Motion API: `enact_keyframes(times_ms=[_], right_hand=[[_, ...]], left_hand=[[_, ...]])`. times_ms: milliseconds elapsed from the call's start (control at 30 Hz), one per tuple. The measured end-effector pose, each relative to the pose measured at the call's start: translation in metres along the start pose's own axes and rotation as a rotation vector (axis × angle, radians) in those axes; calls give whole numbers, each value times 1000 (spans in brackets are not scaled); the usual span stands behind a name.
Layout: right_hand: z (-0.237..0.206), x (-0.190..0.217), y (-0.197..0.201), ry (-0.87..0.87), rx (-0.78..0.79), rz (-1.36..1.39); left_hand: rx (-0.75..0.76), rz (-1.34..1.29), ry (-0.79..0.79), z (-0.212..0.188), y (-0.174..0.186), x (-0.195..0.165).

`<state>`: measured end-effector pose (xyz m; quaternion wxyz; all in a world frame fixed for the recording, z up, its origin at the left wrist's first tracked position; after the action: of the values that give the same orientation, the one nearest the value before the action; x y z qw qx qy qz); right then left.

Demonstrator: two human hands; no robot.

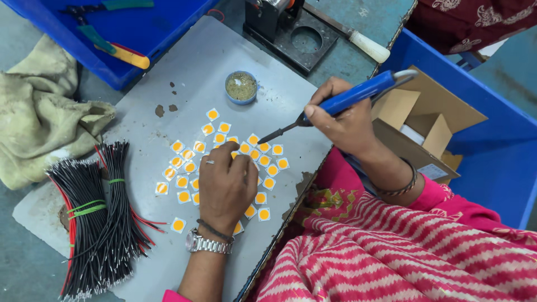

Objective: The person uses a soldering iron to attach wires to small square LED modules arranged on a work surface. The person holds the soldering iron in the right hand and positions wires with the left hand, repeatedly applying heat to join the components.

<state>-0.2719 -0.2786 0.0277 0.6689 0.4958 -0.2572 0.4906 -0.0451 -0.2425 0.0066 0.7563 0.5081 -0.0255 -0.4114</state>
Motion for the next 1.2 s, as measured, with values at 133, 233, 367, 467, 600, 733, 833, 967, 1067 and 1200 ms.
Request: enact_keyframes(times_ms=[133,233,367,467,600,733,833,967,1067,1200], right_hand=[[1,-3,5,-20,-10,20],[2,-3,-1,-29,14,-26],[2,0,-6,-41,40,-67],[3,4,-7,-23,57,-104],[5,4,-11,-51,89,-64],[8,10,-17,-62,132,-111],[9,14,-18,-78,159,-83],[10,23,-14,-48,148,-17],[10,22,-14,-53,143,-8],[11,22,-16,-30,137,-16]], left_hand=[[31,-40,39,-1,-3,6],[48,-54,38,1,-7,5],[61,-38,33,2,-6,3],[70,11,29,3,-5,1],[72,69,34,3,-2,1],[46,41,33,1,2,1],[33,31,30,0,4,0],[25,20,11,0,7,-2],[23,23,2,1,8,-3],[29,30,-2,1,7,-4]])
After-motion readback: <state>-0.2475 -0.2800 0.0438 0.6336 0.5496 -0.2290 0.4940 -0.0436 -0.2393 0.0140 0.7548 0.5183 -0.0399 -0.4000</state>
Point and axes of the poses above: each hand's wrist, its own z-axis towards the middle knuckle, its own y-axis out of the back of the hand, x = y × z, the point moved 10 cm from there along z, towards the middle knuckle, and after that the axes turned 10 degrees about x, right-handed, at the moved point
